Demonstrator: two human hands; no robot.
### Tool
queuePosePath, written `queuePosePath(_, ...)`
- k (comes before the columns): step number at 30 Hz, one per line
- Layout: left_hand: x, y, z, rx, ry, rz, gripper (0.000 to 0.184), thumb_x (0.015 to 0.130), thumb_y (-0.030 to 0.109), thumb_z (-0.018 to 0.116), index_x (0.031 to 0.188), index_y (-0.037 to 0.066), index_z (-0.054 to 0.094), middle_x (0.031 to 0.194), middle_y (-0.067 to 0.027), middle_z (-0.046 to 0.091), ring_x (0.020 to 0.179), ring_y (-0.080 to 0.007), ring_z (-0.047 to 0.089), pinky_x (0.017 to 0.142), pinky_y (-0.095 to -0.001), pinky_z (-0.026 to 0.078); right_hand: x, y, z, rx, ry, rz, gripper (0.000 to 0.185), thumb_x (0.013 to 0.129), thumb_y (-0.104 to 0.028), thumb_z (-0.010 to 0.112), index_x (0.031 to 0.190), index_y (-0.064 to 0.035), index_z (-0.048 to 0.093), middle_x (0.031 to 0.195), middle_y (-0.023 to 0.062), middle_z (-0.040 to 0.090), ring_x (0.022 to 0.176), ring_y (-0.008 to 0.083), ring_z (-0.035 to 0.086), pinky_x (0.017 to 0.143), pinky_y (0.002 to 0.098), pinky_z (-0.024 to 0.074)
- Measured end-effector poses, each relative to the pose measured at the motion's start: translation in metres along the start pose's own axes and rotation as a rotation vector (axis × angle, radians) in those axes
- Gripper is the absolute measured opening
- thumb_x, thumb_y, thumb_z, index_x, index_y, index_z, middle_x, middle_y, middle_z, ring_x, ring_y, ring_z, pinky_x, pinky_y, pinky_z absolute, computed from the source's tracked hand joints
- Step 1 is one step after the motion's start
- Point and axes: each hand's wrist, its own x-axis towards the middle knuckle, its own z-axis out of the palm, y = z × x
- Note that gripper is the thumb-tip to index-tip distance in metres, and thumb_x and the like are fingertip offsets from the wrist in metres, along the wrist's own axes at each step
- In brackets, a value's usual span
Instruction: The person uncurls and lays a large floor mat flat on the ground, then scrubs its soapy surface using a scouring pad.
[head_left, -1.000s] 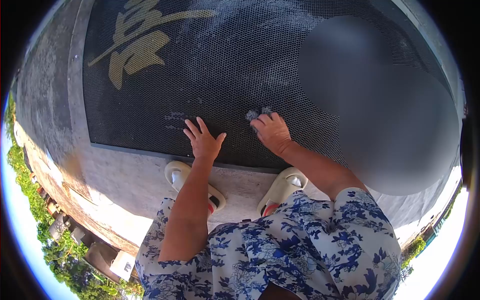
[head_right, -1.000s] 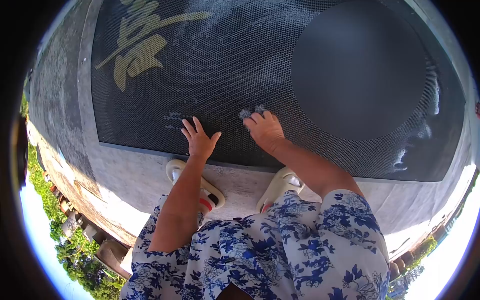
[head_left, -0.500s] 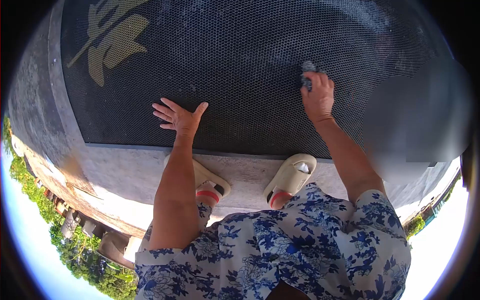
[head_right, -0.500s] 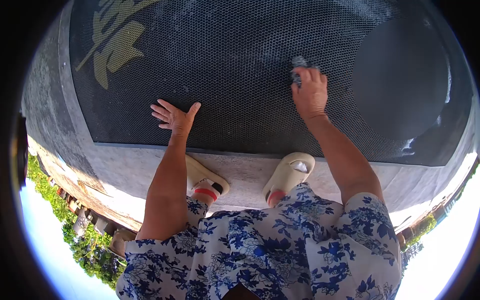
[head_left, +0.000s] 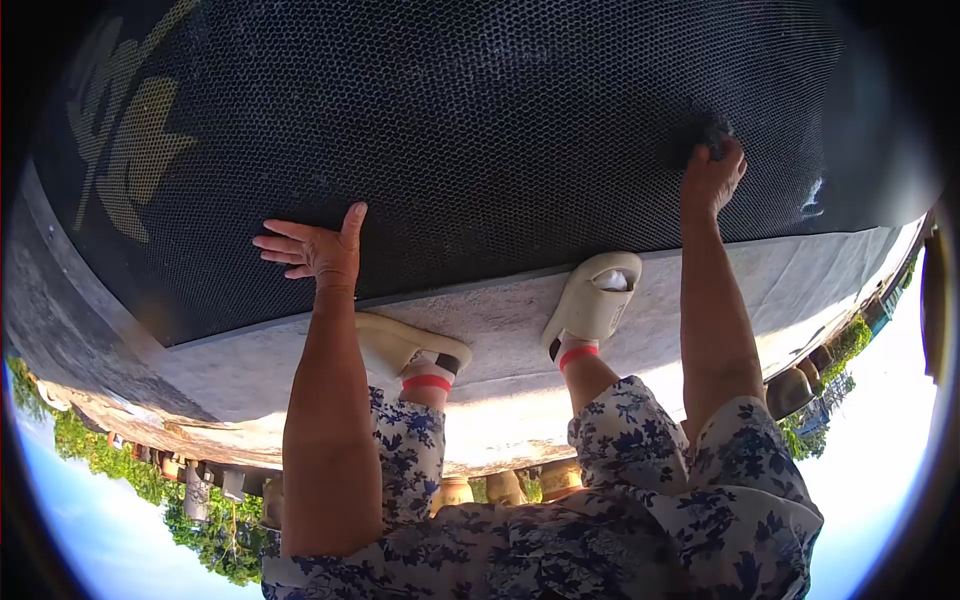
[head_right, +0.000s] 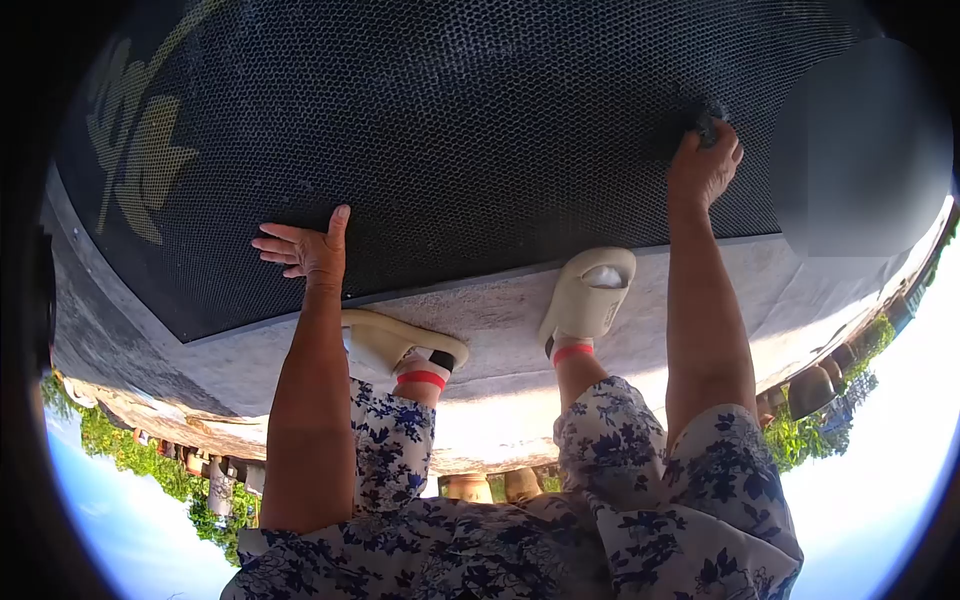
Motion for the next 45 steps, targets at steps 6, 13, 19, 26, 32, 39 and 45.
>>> queuePosePath(6, 0.002, 0.007, -0.003, -0.007, 0.026, -0.004, 0.158, 0.049, 0.088, 0.065, 0.140, 0.002, -0.031, 0.144, -0.0330, -0.033, 0.133, -0.0501, -0.032, 0.103, -0.0726, -0.004, -0.208, -0.122, 0.030, 0.188, -0.451, -0.668, 0.038, 0.075, -0.016, 0.071, 0.111, -0.0215, 0.058, 0.104, 0.0063, 0.054, 0.090, 0.0278, 0.053, 0.083, 0.0393, 0.0477)
queuePosePath(13, -0.006, 0.002, -0.036, 0.036, -0.196, 0.053, 0.144, 0.062, 0.072, 0.073, 0.145, 0.004, -0.024, 0.147, -0.0274, -0.032, 0.138, -0.0455, -0.026, 0.111, -0.0650, 0.006, -0.149, -0.066, -0.007, -0.225, -0.478, -0.713, 0.032, 0.080, -0.018, 0.067, 0.112, -0.0203, 0.060, 0.108, 0.0055, 0.058, 0.095, 0.0300, 0.057, 0.082, 0.0416, 0.0518)
queuePosePath(19, -0.091, -0.182, -0.112, -0.171, -0.097, 0.139, 0.096, 0.083, 0.031, 0.070, 0.149, 0.000, 0.008, 0.153, -0.0257, 0.018, 0.142, -0.0432, 0.014, 0.116, -0.0475, 0.019, -0.003, 0.076, -0.167, -0.329, -0.266, -0.109, 0.049, 0.086, -0.044, 0.057, 0.115, -0.0045, 0.058, 0.114, 0.0202, 0.060, 0.111, 0.0380, 0.056, 0.092, 0.0482, 0.0436)
queuePosePath(26, -0.354, -0.414, -0.238, -0.115, -0.253, -0.419, 0.097, 0.083, 0.026, 0.069, 0.150, 0.002, 0.004, 0.149, -0.0295, 0.027, 0.137, -0.0415, 0.030, 0.111, -0.0442, 0.030, -0.085, 0.167, -0.375, -0.577, -0.507, 0.185, 0.044, 0.094, -0.045, 0.048, 0.104, -0.0042, 0.062, 0.097, 0.0182, 0.066, 0.097, 0.0342, 0.060, 0.084, 0.0469, 0.0465)
queuePosePath(32, -0.458, -0.447, -0.314, -0.197, -0.387, -0.718, 0.089, 0.083, 0.025, 0.069, 0.150, 0.002, 0.014, 0.144, -0.0273, 0.038, 0.131, -0.0381, 0.041, 0.106, -0.0415, 0.038, -0.172, 0.225, -0.498, -0.783, -0.710, 0.199, 0.042, 0.093, -0.037, 0.052, 0.108, 0.0019, 0.060, 0.097, 0.0157, 0.069, 0.085, 0.0286, 0.069, 0.066, 0.0413, 0.0566)
queuePosePath(39, -0.477, -0.453, -0.332, -0.271, -0.276, -0.485, 0.083, 0.086, 0.027, 0.066, 0.150, 0.005, 0.018, 0.138, -0.0281, 0.045, 0.125, -0.0400, 0.047, 0.100, -0.0410, 0.042, -0.204, 0.178, -0.511, -1.746, -1.047, -0.797, 0.041, 0.079, -0.033, 0.073, 0.112, -0.0108, 0.059, 0.114, 0.0029, 0.064, 0.108, 0.0112, 0.061, 0.082, 0.0294, 0.0530)
queuePosePath(45, -0.551, -0.464, -0.326, -0.320, -0.191, -0.593, 0.083, 0.079, 0.025, 0.071, 0.144, -0.002, 0.027, 0.125, -0.0308, 0.055, 0.116, -0.0419, 0.054, 0.098, -0.0435, 0.043, -0.172, 0.162, -0.455, -0.866, -0.558, -0.398, 0.027, 0.086, -0.036, 0.063, 0.099, -0.0118, 0.063, 0.102, 0.0062, 0.065, 0.095, 0.0167, 0.065, 0.073, 0.0298, 0.0547)
